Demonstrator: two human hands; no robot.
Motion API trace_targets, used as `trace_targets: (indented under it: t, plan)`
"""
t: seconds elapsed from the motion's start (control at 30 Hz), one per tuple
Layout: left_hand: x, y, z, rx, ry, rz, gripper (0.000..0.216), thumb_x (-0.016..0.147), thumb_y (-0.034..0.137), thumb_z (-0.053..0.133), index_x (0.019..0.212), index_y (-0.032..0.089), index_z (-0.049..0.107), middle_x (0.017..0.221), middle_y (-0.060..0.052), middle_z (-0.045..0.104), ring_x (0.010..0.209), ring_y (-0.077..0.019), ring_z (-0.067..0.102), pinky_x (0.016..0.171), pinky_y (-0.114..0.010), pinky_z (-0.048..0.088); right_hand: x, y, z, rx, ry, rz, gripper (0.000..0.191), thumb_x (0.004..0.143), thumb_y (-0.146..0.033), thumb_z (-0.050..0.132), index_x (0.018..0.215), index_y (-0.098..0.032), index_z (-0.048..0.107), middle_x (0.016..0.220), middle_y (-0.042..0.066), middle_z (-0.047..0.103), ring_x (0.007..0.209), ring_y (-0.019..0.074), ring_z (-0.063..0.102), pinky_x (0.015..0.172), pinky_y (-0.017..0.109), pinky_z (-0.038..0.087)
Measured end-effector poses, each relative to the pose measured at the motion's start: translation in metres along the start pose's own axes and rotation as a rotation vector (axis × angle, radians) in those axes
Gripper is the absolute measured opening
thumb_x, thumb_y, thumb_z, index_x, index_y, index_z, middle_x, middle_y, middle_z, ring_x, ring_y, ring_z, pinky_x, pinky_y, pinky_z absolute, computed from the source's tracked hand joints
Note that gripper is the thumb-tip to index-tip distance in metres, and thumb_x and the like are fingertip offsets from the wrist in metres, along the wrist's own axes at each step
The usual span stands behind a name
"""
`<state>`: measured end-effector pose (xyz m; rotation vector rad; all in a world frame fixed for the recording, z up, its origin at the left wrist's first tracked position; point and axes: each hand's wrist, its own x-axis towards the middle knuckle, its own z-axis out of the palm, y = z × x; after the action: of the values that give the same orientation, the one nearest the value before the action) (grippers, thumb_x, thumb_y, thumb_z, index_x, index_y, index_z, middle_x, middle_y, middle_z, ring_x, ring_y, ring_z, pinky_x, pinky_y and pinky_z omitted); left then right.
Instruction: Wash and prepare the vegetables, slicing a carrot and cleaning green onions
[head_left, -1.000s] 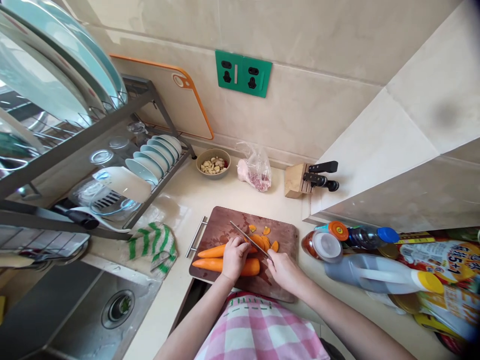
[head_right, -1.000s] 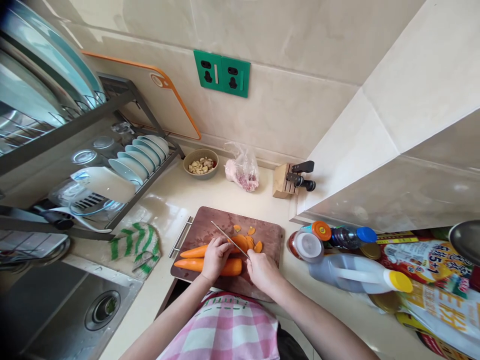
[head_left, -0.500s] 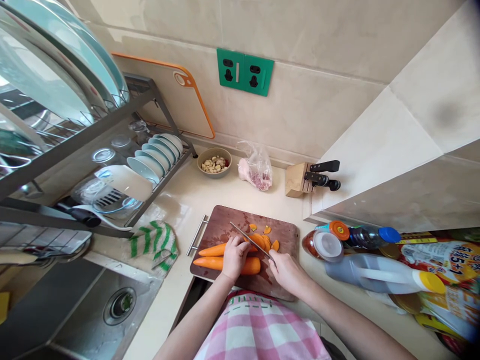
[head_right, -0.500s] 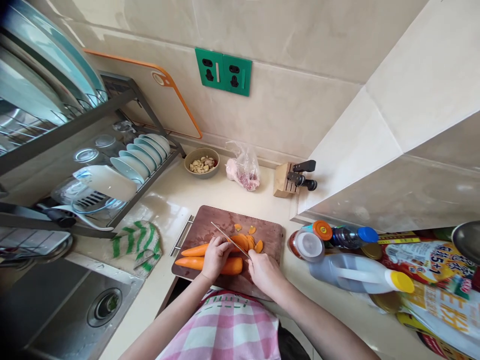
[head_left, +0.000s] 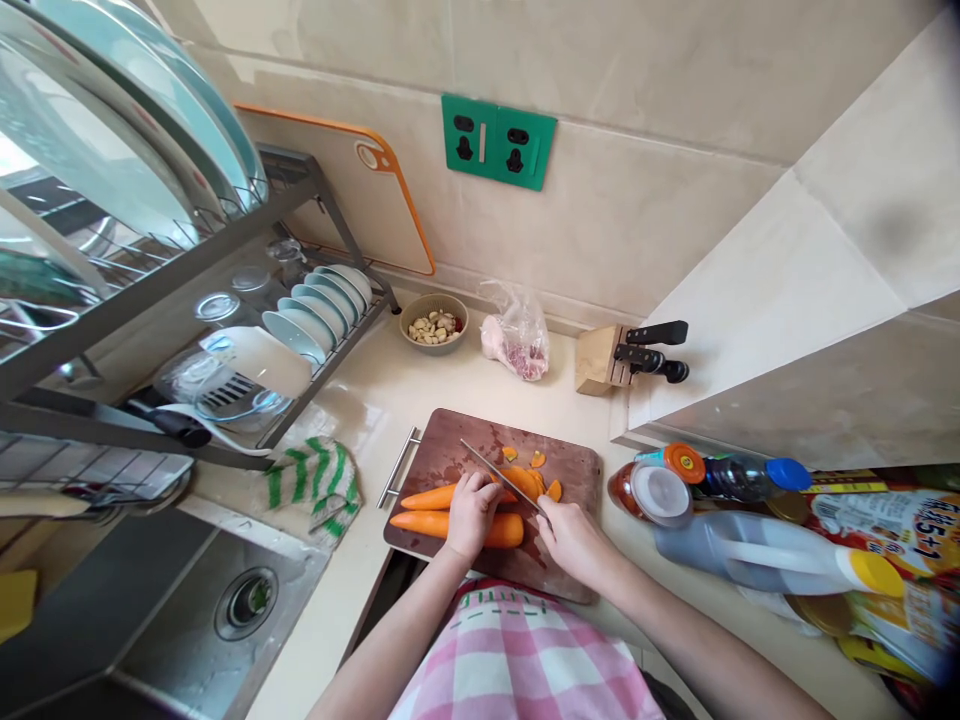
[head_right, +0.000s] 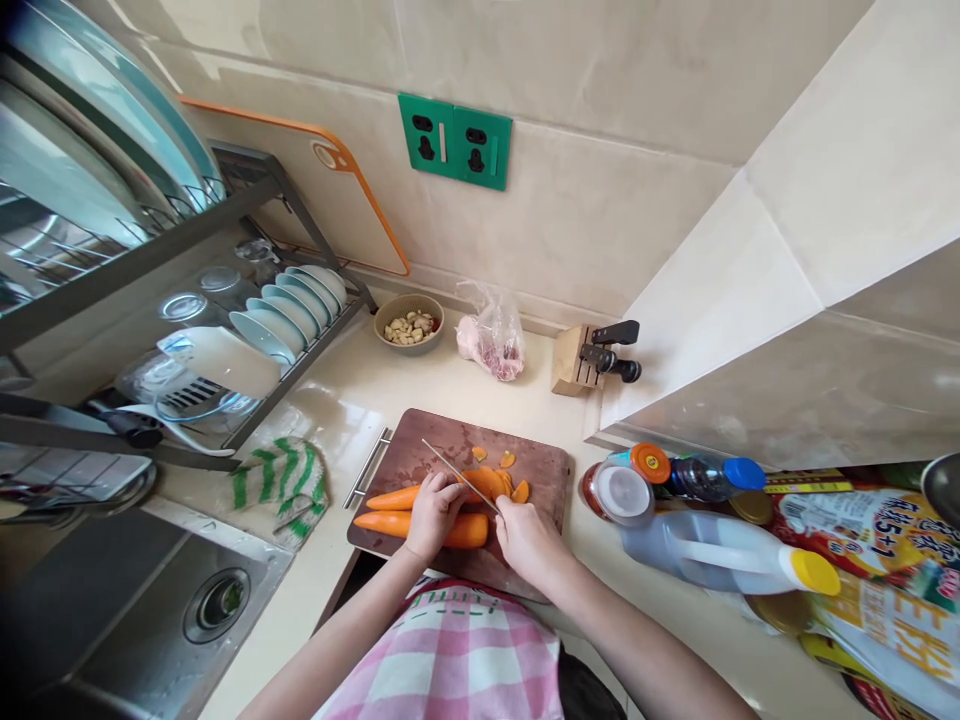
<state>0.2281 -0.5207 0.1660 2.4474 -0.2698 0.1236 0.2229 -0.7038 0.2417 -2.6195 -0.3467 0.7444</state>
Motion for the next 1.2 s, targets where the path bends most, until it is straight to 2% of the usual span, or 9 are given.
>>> trace_targets:
  t: [0.1, 0.2, 0.3, 0.57, 0.73, 0.87, 1.03, 1.2]
  plan:
    - [0.0, -0.001, 0.001, -0.008, 0.001, 0.003, 0.025, 0.089, 0.028, 0.046, 0.081, 0.025, 0.07, 0.078, -0.003, 0.058, 0.078, -0.0173, 0.048, 0.074, -0.032, 0.042, 0.001, -0.004, 0.005, -0.035, -0.012, 0.029, 0.018, 0.09, -0.021, 0.036, 0.091, -0.019, 0.053, 0.077, 0.007, 0.066, 0.071, 0.0184, 0.063, 0.058, 0.025, 0.032]
    - [0.0, -0.002, 0.002, -0.013, 0.007, 0.011, 0.026, 0.089, 0.028, 0.046, 0.079, 0.024, 0.07, 0.079, -0.003, 0.059, 0.079, -0.0172, 0.048, 0.075, -0.031, 0.043, 0.016, -0.01, 0.014, -0.065, -0.002, 0.085, 0.018, 0.09, -0.023, 0.036, 0.093, -0.018, 0.053, 0.078, 0.008, 0.066, 0.07, 0.0198, 0.063, 0.057, 0.026, 0.031]
    - [0.0, -0.002, 0.001, -0.014, 0.011, 0.018, 0.025, 0.088, 0.028, 0.047, 0.079, 0.023, 0.069, 0.078, -0.003, 0.059, 0.079, -0.0172, 0.048, 0.074, -0.031, 0.043, 0.027, -0.011, 0.017, -0.035, 0.004, 0.067, 0.017, 0.09, -0.023, 0.037, 0.093, -0.018, 0.053, 0.079, 0.007, 0.066, 0.072, 0.0193, 0.062, 0.058, 0.025, 0.031]
    - [-0.002, -0.003, 0.001, -0.01, 0.011, 0.008, 0.023, 0.088, 0.026, 0.047, 0.082, 0.023, 0.069, 0.078, -0.003, 0.059, 0.077, -0.0171, 0.047, 0.073, -0.031, 0.043, -0.003, -0.001, -0.002, -0.006, -0.017, 0.004, 0.019, 0.09, -0.022, 0.035, 0.091, -0.018, 0.054, 0.078, 0.006, 0.065, 0.072, 0.0176, 0.063, 0.059, 0.024, 0.032]
    - [-0.002, -0.003, 0.002, -0.038, 0.016, 0.005, 0.026, 0.089, 0.026, 0.046, 0.079, 0.023, 0.07, 0.08, -0.003, 0.06, 0.079, -0.0173, 0.048, 0.074, -0.032, 0.043, 0.014, -0.011, 0.01, -0.076, -0.028, 0.069, 0.02, 0.089, -0.023, 0.035, 0.094, -0.018, 0.054, 0.082, 0.009, 0.067, 0.074, 0.0213, 0.064, 0.059, 0.027, 0.033]
    - [-0.002, -0.003, 0.002, -0.045, 0.026, 0.005, 0.026, 0.089, 0.026, 0.046, 0.078, 0.023, 0.07, 0.081, -0.003, 0.061, 0.079, -0.0172, 0.048, 0.075, -0.031, 0.043, 0.027, -0.017, 0.017, -0.083, -0.037, 0.058, 0.022, 0.09, -0.024, 0.033, 0.096, -0.019, 0.054, 0.088, 0.011, 0.068, 0.077, 0.0222, 0.063, 0.062, 0.029, 0.035]
    - [-0.002, -0.004, 0.003, -0.018, 0.038, 0.025, 0.027, 0.089, 0.026, 0.046, 0.078, 0.022, 0.07, 0.082, -0.003, 0.061, 0.081, -0.0173, 0.049, 0.075, -0.032, 0.044, 0.028, -0.013, 0.02, -0.067, 0.004, 0.033, 0.021, 0.09, -0.024, 0.034, 0.096, -0.019, 0.053, 0.086, 0.01, 0.067, 0.077, 0.0219, 0.062, 0.062, 0.028, 0.034]
    - [-0.003, -0.003, 0.001, -0.003, 0.03, 0.034, 0.027, 0.089, 0.028, 0.046, 0.08, 0.021, 0.07, 0.079, -0.004, 0.06, 0.078, -0.0168, 0.049, 0.075, -0.032, 0.044, 0.022, -0.005, 0.019, -0.002, 0.029, -0.009, 0.019, 0.091, -0.025, 0.035, 0.093, -0.019, 0.053, 0.081, 0.007, 0.066, 0.072, 0.0177, 0.061, 0.058, 0.025, 0.03]
